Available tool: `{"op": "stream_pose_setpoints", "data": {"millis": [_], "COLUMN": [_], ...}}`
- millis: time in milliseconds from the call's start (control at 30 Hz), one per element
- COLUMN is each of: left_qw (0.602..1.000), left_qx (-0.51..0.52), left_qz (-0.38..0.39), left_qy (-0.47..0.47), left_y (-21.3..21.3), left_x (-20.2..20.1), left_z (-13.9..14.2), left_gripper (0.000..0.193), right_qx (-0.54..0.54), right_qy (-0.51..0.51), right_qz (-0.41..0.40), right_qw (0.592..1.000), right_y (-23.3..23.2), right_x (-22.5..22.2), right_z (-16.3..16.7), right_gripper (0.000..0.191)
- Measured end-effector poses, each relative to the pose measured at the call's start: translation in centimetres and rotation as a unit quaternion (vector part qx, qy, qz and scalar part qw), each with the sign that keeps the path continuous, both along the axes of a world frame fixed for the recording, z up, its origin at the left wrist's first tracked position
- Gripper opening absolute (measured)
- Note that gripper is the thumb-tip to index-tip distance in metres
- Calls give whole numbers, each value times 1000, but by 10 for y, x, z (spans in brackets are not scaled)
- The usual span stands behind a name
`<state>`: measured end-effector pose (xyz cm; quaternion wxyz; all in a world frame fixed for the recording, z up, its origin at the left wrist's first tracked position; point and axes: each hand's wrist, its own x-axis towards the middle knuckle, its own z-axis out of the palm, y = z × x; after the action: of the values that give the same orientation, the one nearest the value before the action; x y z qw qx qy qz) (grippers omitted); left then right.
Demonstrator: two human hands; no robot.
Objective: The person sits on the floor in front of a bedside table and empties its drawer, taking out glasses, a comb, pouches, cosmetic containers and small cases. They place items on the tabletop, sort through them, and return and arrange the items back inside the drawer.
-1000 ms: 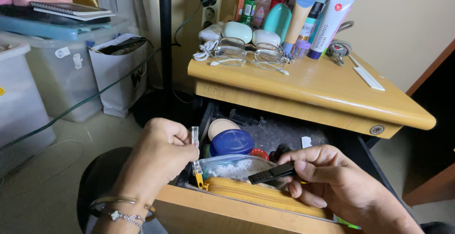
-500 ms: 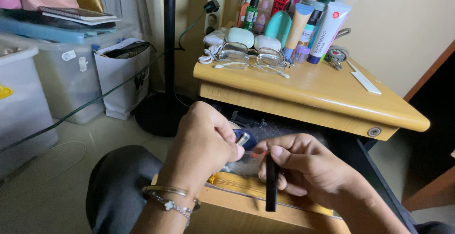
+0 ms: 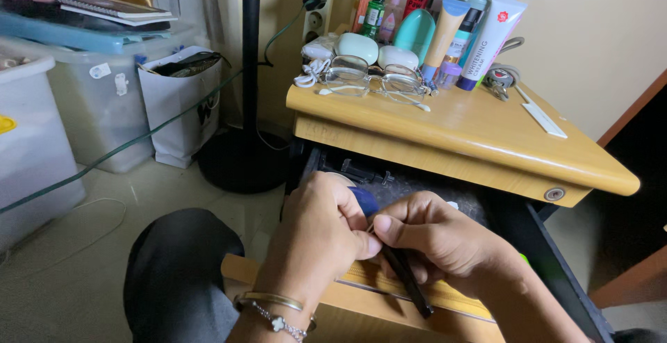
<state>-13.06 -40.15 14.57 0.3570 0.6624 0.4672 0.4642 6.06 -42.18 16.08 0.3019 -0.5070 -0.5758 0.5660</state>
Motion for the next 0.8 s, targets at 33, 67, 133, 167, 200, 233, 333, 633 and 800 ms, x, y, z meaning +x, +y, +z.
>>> {"op": "stream_pose_setpoints", "data": {"millis": [33,67,133,167,200,233,333,633,800], "left_qw": [1000,1000,997,994,995,996,996,990,977], "left_qx": [-10,-19,-69,-94,-90,-85,-94,-31,-89], "left_qz": [-7,-13,-34,-45,-31,-16,-5,-24,-9], "left_qy": [10,21,26,29,19,10,12,136,191], "left_y": [-2,-3,-5,-4,-5,-8,-5,17,20], "left_x": [0,0,-7,-11,-16,-22,-34,-42,-40], "left_z": [0,0,-1,-2,-4,-7,-14,-28,-26], "left_gripper": [33,32,27,25,26,27,24,20,23], "right_qx": [1,2,2,1,0,-6,-19,-19,-10], "right_qy": [-9,-19,-26,-24,-22,-25,-39,-31,-57], "right_qz": [-9,-18,-33,-40,-47,-47,-48,-4,-12], "right_qw": [1000,1000,999,999,999,999,998,999,998], "right_y": [-1,-2,-3,-4,-5,-6,-6,-9,-7], "right_x": [0,0,0,0,1,1,4,12,15], "right_z": [1,2,4,5,6,8,11,10,11], "right_gripper": [35,33,28,26,24,22,17,19,16]}}
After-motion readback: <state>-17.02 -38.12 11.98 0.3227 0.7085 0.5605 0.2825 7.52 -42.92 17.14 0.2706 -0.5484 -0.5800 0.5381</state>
